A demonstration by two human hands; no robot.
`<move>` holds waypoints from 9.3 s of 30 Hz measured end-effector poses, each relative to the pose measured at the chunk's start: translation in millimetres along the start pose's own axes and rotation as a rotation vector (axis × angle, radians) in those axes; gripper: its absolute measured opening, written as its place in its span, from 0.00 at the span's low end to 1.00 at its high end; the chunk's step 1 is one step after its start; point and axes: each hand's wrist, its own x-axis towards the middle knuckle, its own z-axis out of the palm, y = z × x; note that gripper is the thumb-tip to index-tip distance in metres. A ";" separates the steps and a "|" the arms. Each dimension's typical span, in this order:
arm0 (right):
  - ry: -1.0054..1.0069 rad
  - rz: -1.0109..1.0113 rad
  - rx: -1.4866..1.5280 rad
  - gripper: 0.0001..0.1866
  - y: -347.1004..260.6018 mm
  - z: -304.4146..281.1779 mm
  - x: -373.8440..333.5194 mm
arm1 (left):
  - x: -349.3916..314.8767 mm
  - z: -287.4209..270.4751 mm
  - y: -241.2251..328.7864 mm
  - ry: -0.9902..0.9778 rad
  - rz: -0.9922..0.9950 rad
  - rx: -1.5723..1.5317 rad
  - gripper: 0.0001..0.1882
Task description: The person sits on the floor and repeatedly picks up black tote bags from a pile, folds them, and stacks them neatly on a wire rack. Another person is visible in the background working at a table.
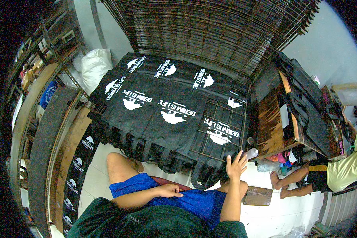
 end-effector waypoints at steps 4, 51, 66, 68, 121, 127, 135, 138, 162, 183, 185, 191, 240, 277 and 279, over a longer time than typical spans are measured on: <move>0.010 -0.007 0.013 0.41 -0.4 3.1 -0.6 | 0.4 1.6 -1.2 0.020 0.009 -0.009 0.31; 0.009 -0.024 0.038 0.41 1.6 0.4 -2.4 | -2.7 3.8 -2.6 0.076 0.076 -0.113 0.29; -0.003 -0.023 0.069 0.41 -0.1 -2.4 -3.4 | -3.4 3.9 -1.3 0.073 0.082 -0.149 0.27; 0.001 -0.023 0.072 0.41 0.1 -2.4 -3.6 | -2.0 5.3 -3.7 0.078 0.084 -0.150 0.27; 0.139 -0.175 0.624 0.41 14.4 -44.2 -5.4 | 22.4 21.2 -41.3 0.039 0.077 -0.207 0.16; 0.351 -0.204 1.345 0.38 24.4 -177.5 15.5 | 15.8 22.6 -48.8 0.064 -0.008 -0.294 0.21; 0.568 -0.149 2.004 0.51 165.2 -308.2 122.2 | 3.0 9.3 -10.5 0.024 -0.146 -0.432 0.16; 0.670 -0.136 2.095 0.53 184.0 -324.1 146.4 | -3.2 7.3 0.8 0.037 -0.209 -0.491 0.16; 0.793 -0.136 1.598 0.20 133.6 -397.3 288.4 | -3.0 22.2 6.6 0.215 -0.008 -0.091 0.16; -0.182 -0.732 1.023 0.43 -122.7 -414.5 -72.7 | 19.8 -23.2 210.8 -0.489 0.680 -1.375 0.64; -0.099 -0.688 1.041 0.43 -110.3 -409.3 -72.8 | 2.2 -33.9 209.5 -0.440 0.750 -1.429 0.65; -0.073 -0.367 1.009 0.40 -45.6 -352.6 -34.5 | -12.1 -27.2 206.2 -0.442 0.947 -1.506 0.68; 0.092 0.022 1.075 0.25 -21.7 -0.5 349.7 | 231.1 -146.5 201.3 0.427 0.028 -1.497 0.14; 0.198 -0.867 0.375 0.07 -107.3 -124.4 261.5 | 259.5 -135.5 244.0 0.974 0.196 0.701 0.36; 0.177 -0.865 0.374 0.07 -107.7 -124.4 263.8 | 263.8 -132.7 243.1 0.938 0.152 0.685 0.33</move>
